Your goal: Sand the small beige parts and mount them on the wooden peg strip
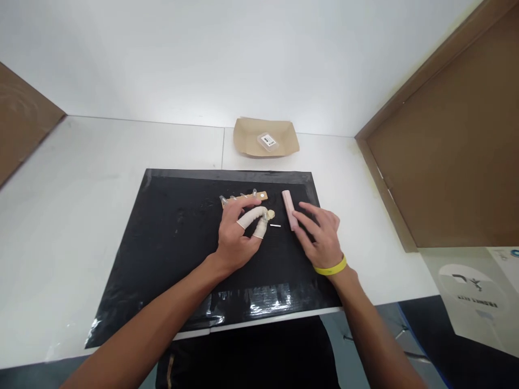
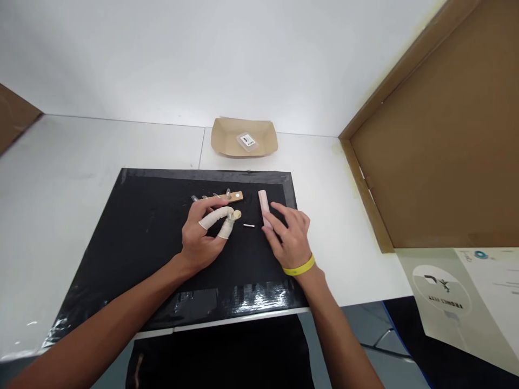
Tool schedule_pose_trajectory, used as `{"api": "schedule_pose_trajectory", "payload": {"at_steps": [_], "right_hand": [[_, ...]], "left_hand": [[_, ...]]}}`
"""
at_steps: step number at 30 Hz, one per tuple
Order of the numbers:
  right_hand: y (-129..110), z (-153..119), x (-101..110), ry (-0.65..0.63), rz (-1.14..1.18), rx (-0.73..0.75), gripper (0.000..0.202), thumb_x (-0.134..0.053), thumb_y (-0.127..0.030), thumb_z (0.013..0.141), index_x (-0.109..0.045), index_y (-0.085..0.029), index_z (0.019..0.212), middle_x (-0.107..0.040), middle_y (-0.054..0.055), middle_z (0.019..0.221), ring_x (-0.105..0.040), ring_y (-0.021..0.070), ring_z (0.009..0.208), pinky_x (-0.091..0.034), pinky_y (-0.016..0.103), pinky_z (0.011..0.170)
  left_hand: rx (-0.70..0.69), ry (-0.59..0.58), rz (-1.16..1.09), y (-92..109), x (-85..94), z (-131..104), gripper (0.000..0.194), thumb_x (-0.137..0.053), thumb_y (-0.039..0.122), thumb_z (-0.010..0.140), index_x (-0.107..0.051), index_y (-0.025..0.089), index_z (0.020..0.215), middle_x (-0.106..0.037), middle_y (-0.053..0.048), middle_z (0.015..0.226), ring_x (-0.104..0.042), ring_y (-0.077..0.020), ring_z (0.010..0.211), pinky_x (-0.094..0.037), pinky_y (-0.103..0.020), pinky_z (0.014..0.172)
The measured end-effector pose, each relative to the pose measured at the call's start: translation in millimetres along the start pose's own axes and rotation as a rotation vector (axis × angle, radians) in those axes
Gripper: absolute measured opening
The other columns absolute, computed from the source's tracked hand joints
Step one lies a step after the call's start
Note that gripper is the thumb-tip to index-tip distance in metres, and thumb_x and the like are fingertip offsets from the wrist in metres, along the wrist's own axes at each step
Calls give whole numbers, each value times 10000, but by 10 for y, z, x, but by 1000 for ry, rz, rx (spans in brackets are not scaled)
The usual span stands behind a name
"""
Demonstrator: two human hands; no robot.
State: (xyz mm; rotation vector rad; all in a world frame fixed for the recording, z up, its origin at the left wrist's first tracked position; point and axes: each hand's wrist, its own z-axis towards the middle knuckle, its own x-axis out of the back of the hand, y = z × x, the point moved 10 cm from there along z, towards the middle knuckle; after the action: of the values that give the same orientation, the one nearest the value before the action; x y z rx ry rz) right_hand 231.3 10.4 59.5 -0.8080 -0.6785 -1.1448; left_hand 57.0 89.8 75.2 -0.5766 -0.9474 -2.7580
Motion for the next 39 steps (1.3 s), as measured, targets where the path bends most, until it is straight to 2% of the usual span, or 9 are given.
{"api": "schedule_pose_trajectory", "payload": {"at_steps": [5, 9, 13, 18, 20, 22, 25, 30, 39], "right_hand": [[46, 213, -139, -160, -214, 298, 498, -465, -2, 971, -614, -250, 1376, -569, 186, 1441, -563, 316, 1243, -461, 481, 964], [6, 376, -332, -287, -182, 536, 324, -463, -68, 1022, -691, -203, 1208, -669, 149, 1336, -609, 259, 1123, -488, 436, 939], [85, 539, -323, -333, -23, 559, 263, -481, -129, 1040, -729, -218, 1046, -744, 90, 1172, -638, 198, 946, -503, 376, 851], [378, 745, -53, -152, 275, 272, 143, -672, -231, 953, -763, -234, 1063, -739, 119, 1110, -651, 258, 999, -506, 451, 880], [526, 782, 15, -49, 533, 58, 157, -711, -276, 932, -749, -232, 1077, -729, 118, 1164, -661, 272, 1073, -523, 476, 930], [621, 782, -69, -8, 841, -141, 200, -695, -354, 941, -711, -236, 1101, -740, 96, 1148, -699, 235, 968, -579, 421, 826], [606, 798, -356, -54, 1195, -318, 292, -661, -475, 926, -668, -233, 1089, -761, 66, 1045, -639, 148, 644, -527, 285, 518], [491, 795, -780, -229, 1541, -494, 347, -810, -417, 774, -680, -210, 1020, -762, 31, 944, -633, 112, 583, -477, 197, 414], [320, 625, -764, -348, 1763, -558, 388, -872, -242, 777, -675, -225, 1111, -755, 16, 1035, -707, 113, 647, -539, 160, 408]], "left_hand": [[16, -23, -41, -53, -54, -8, 146, -694, 130, 923, -703, 212, 1043, -712, -74, 1124, -679, -209, 1055, -583, -403, 934], [17, -29, -52, -52, -60, 5, 149, -690, 110, 918, -710, 199, 1036, -714, -77, 1092, -686, -212, 1061, -572, -410, 972], [-7, -32, -53, -14, -67, 7, 146, -691, 98, 908, -708, 185, 1024, -713, -85, 1071, -692, -218, 1049, -567, -409, 956], [-4, -25, -65, -11, -76, -9, 146, -697, 100, 904, -702, 186, 1022, -719, -88, 1072, -699, -220, 1046, -572, -370, 876], [6, -34, -70, -22, -84, -15, 149, -699, 100, 904, -701, 185, 1026, -720, -93, 1078, -698, -224, 1052, -569, -355, 843], [6, -44, -71, -21, -90, -20, 157, -702, 100, 902, -701, 187, 1032, -719, -98, 1092, -696, -229, 1061, -565, -351, 825], [-11, -66, -66, -3, -101, -29, 175, -708, 98, 892, -702, 192, 1039, -709, -107, 1131, -687, -242, 1083, -562, -359, 818], [-53, -118, -95, 42, -139, -39, 203, -692, 81, 882, -696, 188, 1055, -672, -130, 1201, -664, -254, 1138, -584, -397, 885], [-40, -108, -71, 29, -122, 2, 246, -742, 68, 855, -700, 198, 1059, -697, -110, 1170, -659, -241, 1095, -562, -375, 853]]}}
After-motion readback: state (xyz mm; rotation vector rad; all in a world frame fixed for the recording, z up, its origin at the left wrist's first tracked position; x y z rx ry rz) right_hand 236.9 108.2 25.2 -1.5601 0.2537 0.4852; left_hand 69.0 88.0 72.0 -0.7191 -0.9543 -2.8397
